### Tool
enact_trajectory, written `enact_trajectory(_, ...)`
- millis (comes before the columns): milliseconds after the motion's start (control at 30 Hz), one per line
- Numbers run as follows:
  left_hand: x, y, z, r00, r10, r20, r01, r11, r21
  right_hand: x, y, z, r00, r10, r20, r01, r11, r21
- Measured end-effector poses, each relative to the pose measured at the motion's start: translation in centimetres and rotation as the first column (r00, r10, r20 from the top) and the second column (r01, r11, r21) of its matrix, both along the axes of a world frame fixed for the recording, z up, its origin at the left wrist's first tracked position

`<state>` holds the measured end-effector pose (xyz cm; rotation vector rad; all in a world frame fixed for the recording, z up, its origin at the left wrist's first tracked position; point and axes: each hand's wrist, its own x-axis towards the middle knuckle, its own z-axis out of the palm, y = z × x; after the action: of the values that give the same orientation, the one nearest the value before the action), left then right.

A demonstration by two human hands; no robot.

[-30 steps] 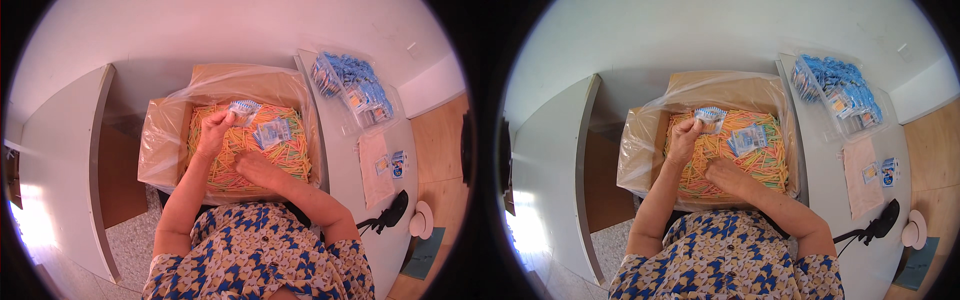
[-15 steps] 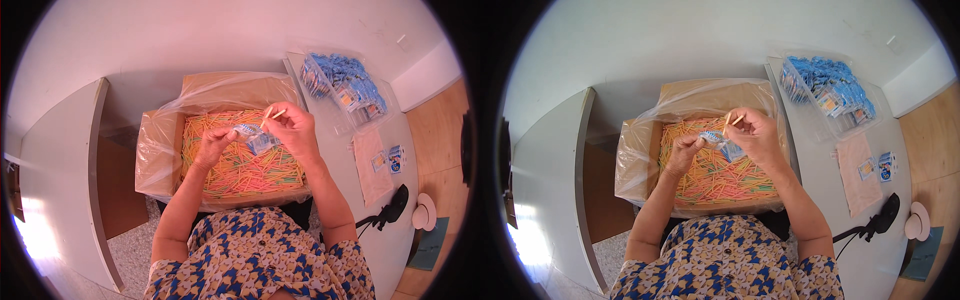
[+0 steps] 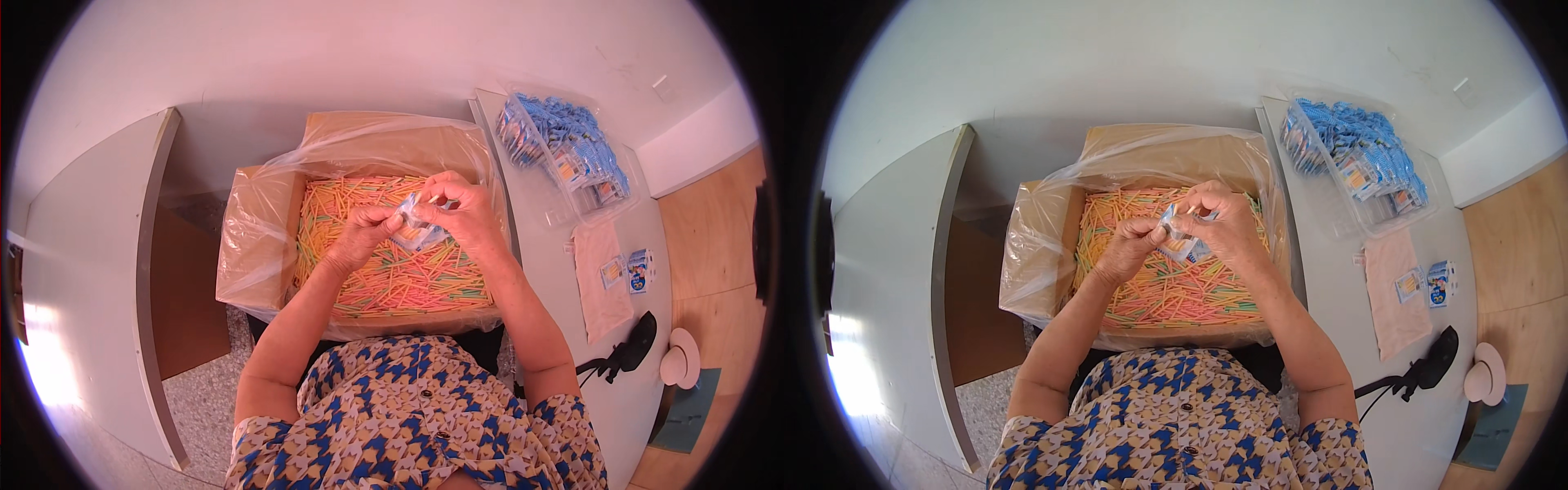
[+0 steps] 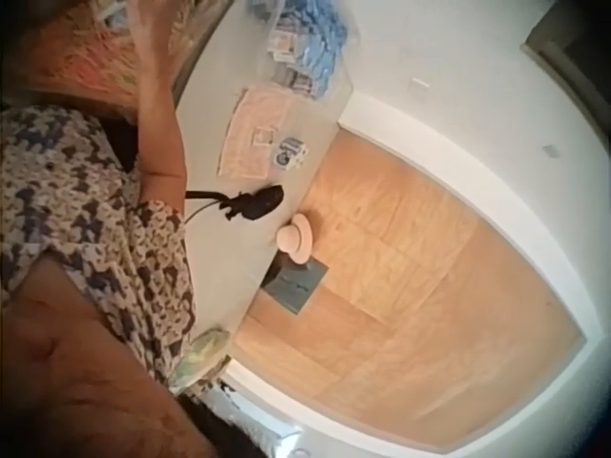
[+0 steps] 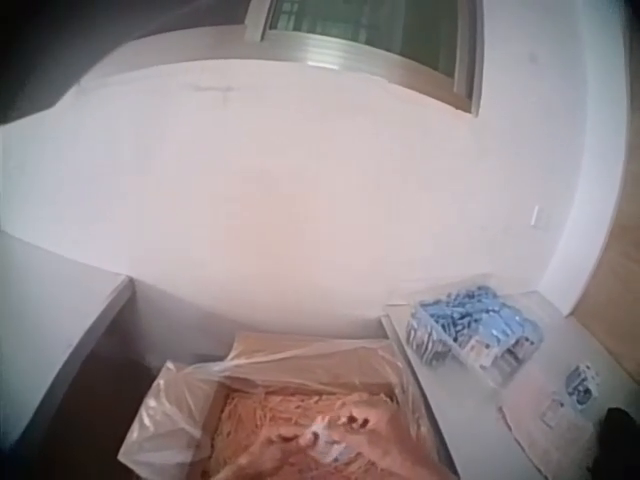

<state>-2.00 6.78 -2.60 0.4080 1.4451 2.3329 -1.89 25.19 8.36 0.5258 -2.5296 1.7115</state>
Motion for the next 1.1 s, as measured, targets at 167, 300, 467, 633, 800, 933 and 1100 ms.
enact_trajectory(167,0.2,0.0,0.6,0.997,-0.006,0.073,-0.003,0.993,0.117,0.8,0.5,0.4,0.989,-0.02,0.147,0.034,0.995,-0.091)
enact_trajectory(300,0.5,0.8,0.5,0.994,-0.006,0.105,-0.01,0.989,0.15,1.4,0.6,-0.4,0.998,-0.021,-0.067,0.015,0.997,-0.081)
enact_trajectory(467,-0.2,1.4,-1.8,0.995,0.012,0.095,-0.003,0.996,-0.093,2.3,0.7,-1.0,0.998,0.025,-0.058,-0.021,0.997,0.071)
enact_trajectory(633,0.4,0.9,-1.9,0.998,0.038,0.047,-0.031,0.989,-0.146,4.8,1.4,-1.2,0.934,-0.081,-0.348,0.177,0.951,0.254)
enact_trajectory(800,1.1,1.0,0.2,0.998,0.037,-0.046,-0.038,0.998,-0.04,7.8,11.2,1.5,0.995,-0.037,-0.093,0.056,0.975,0.217)
enact_trajectory(933,0.8,-0.5,0.0,0.972,0.185,-0.145,-0.219,0.938,-0.268,11.9,26.6,3.2,0.873,-0.471,0.126,0.446,0.876,0.185)
enact_trajectory(1100,0.2,2.9,0.6,0.906,0.011,-0.424,-0.297,0.729,-0.617,15.2,48.4,-1.9,0.698,-0.599,-0.392,0.677,0.376,0.632)
